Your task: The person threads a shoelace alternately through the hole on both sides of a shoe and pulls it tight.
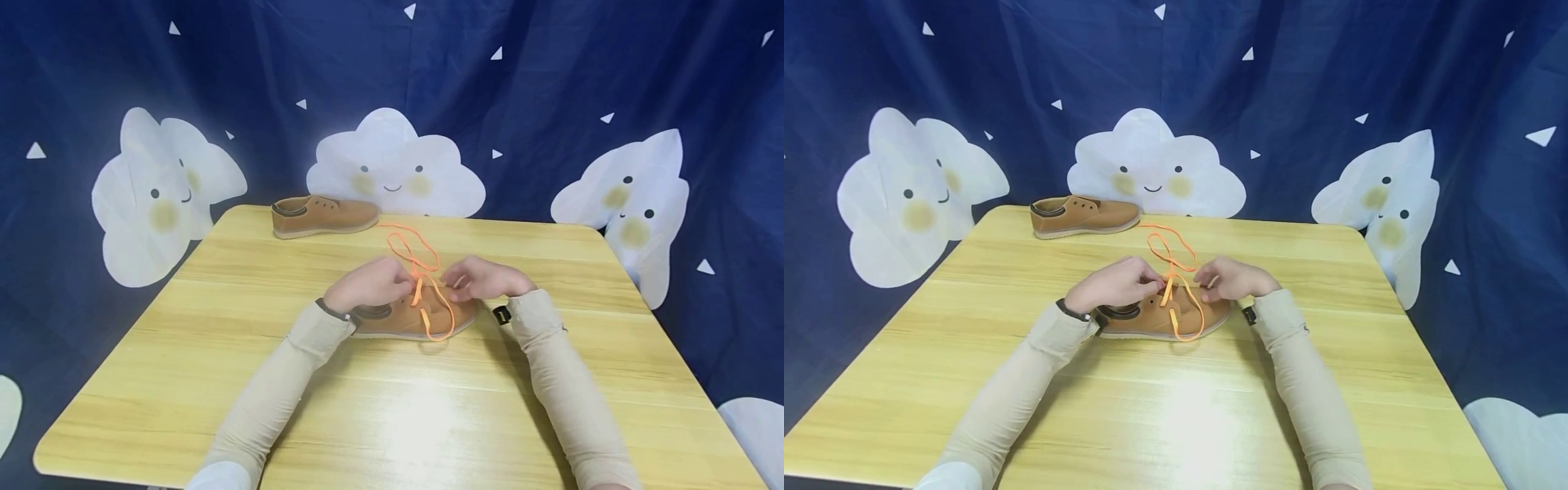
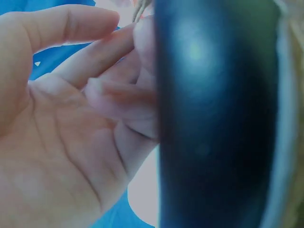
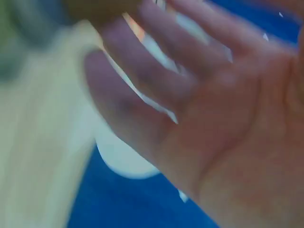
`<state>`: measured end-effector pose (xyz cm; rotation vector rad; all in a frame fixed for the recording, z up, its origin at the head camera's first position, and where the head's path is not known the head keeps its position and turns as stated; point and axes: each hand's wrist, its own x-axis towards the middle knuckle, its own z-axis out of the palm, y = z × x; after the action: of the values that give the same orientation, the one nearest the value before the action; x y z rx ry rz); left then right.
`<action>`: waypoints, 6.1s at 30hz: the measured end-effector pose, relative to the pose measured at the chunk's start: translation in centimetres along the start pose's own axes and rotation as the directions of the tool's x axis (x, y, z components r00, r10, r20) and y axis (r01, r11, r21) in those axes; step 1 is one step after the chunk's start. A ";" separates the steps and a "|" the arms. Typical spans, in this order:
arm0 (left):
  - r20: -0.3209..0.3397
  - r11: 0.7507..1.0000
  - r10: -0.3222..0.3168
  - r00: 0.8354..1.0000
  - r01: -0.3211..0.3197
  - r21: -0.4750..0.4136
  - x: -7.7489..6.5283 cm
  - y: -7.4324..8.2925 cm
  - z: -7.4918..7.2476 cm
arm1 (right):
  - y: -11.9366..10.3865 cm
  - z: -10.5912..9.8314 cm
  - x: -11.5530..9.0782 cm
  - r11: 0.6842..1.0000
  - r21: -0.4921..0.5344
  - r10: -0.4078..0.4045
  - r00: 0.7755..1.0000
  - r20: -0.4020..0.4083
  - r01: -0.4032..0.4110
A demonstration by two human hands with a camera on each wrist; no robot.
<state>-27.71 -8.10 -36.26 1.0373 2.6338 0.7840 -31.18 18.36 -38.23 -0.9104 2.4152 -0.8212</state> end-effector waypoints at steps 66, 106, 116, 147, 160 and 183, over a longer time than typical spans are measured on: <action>0.224 0.956 0.196 0.955 -0.236 0.172 -6.1 5.8 -3.6 | -1.5 0.9 -0.7 0.983 -0.133 0.140 0.983 0.116 -0.124; -0.261 0.958 0.028 0.965 0.049 0.281 1.3 0.1 1.6 | -1.4 3.3 2.7 0.962 0.143 -0.165 0.916 -0.366 0.231; -0.266 0.933 0.064 0.962 0.037 0.359 0.9 0.4 1.0 | -1.4 2.3 2.0 0.983 -0.021 -0.179 0.928 -0.328 0.182; -0.127 0.821 -0.052 0.990 0.115 0.559 -2.9 5.5 0.3 | -2.2 3.0 0.5 0.992 -0.113 0.075 0.993 0.092 -0.064; -0.096 0.876 -0.065 0.993 0.103 0.470 -3.6 5.6 -0.5 | -2.0 3.0 0.8 0.997 -0.059 0.051 0.993 0.102 -0.045; -0.094 0.988 0.066 0.993 -0.078 -0.134 -6.2 6.1 -4.4 | -7.8 2.4 -0.7 0.828 0.142 -0.523 0.839 -0.151 0.542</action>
<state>-21.32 -10.32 -29.26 1.0890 2.5832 1.0350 -25.82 13.19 -34.74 -1.5359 2.1341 -1.2906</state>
